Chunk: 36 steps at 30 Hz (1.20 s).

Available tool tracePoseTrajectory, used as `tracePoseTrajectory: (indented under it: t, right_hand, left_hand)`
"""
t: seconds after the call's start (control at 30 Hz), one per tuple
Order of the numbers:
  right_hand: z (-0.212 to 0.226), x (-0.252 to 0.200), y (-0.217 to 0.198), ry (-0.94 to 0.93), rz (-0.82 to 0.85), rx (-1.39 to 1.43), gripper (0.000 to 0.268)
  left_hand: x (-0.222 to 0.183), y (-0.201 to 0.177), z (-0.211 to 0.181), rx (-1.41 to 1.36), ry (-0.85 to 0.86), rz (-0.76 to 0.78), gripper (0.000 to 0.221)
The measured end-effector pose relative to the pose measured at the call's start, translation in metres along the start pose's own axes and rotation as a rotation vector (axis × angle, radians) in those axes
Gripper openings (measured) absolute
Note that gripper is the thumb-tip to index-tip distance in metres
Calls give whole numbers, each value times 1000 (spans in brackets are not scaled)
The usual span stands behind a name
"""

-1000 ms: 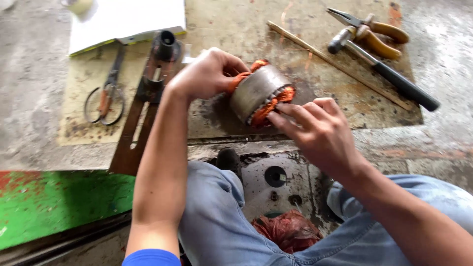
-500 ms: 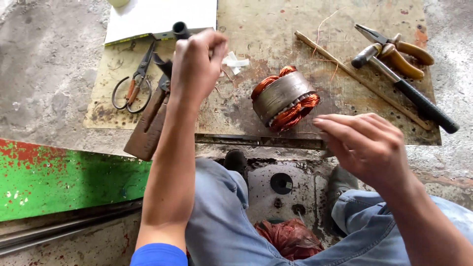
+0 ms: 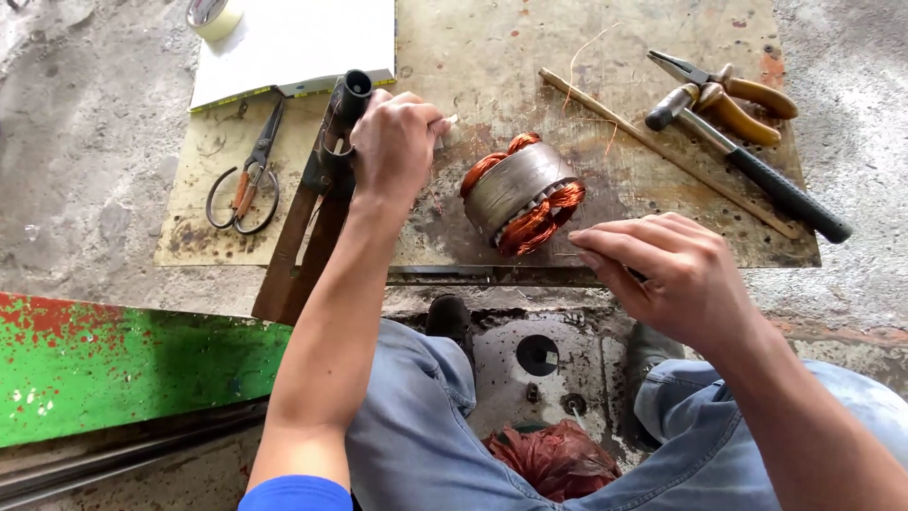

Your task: Inserting copper wire coils into a motor stator and securing them using a wooden stick and a hammer.

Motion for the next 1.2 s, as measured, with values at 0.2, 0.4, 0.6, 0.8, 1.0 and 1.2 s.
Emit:
tracePoseTrajectory:
  t: [0.2,0.4,0.6,0.8,1.0,1.2]
  right_hand:
    - [-2,-2,-3,58,9,32,19]
    - [5,0,-9,49,-43,70,17]
    - [20,1,-24,9,-256,94,15]
    - [28,-17,-26,-137,-519,64,38]
    - [27,-24,-26,-125,-483,117,20]
    - [20,-16,-28,214,-295,411,16]
  left_hand:
    - [3,-6,-7,-104,64,-105,17]
    - [1,-58,-39,-275,72,-287,25]
    - [-20,-121,-89,-449,151,-706,11]
    - [-59,-165,-192,-986,372,-579,10]
    - [-70,-136,-201,-1411,157,-412,16]
    - [-72,-122,-188,-1051,474,-341,37]
Point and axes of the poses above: each hand's wrist, its own x-axis towards the middle knuckle, its own y-axis out of the palm, z = x × y, the point moved 4 cm from there along x, towards the middle knuckle, and after that the axes turned 9 degrees about y, right-handed, at the moved point
